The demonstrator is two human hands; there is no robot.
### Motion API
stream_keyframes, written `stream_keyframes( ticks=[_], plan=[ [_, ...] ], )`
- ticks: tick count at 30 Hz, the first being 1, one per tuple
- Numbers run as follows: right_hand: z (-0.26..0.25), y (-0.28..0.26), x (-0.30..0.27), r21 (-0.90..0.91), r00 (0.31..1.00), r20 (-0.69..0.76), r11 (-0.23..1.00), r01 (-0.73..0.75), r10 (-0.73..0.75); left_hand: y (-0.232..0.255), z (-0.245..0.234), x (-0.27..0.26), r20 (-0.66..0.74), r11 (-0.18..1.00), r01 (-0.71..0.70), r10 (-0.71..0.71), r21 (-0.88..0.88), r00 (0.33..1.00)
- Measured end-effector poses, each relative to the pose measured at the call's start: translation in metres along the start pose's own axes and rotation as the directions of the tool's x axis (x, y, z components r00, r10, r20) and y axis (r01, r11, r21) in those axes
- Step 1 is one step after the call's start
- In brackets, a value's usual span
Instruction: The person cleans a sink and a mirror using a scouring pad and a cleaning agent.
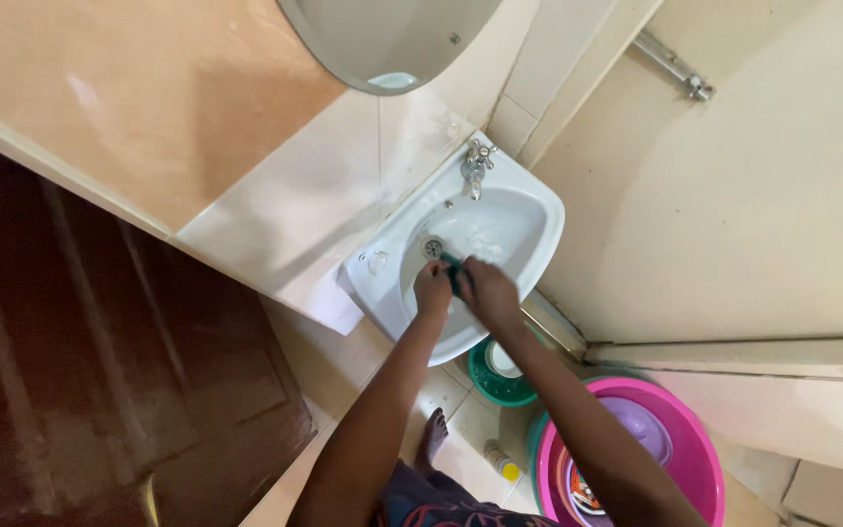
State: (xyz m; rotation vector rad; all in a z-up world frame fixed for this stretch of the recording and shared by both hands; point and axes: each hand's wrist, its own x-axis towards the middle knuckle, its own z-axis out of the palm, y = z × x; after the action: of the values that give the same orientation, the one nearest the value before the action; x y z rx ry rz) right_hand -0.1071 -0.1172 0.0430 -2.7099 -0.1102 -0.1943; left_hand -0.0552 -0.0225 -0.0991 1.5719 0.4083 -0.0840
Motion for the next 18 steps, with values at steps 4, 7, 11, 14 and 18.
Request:
stream_keyframes(
  ticks=[4,7,11,14,18],
  plan=[
    [0.001,0.001,-0.012,0.123,0.97,0.088,0.969,0.216,-0.227,-0.027,-0.014,0.025,0.223,0.86,0.457,-0.41,-0.229,0.884],
    [-0.002,0.029,0.007,0.129,0.939,0.326,0.99,0.066,-0.105,-0.045,-0.023,0.019,0.298,0.964,0.267,-0.258,0.01,0.919],
    [-0.011,0.07,0.04,0.31,0.982,0.15,0.937,-0.161,0.118,-0.054,-0.033,0.027,0.282,0.954,-0.24,0.185,0.177,0.941],
    [0.009,0.081,0.039,0.004,0.895,0.094,0.9,0.437,-0.435,-0.038,-0.022,0.045,0.278,0.996,0.082,-0.083,0.014,0.957],
    [0.06,0.131,0.044,0.091,0.801,0.251,0.837,0.539,-0.543,-0.023,-0.026,0.05,0.496,0.963,0.252,-0.264,0.091,0.827]
  ],
)
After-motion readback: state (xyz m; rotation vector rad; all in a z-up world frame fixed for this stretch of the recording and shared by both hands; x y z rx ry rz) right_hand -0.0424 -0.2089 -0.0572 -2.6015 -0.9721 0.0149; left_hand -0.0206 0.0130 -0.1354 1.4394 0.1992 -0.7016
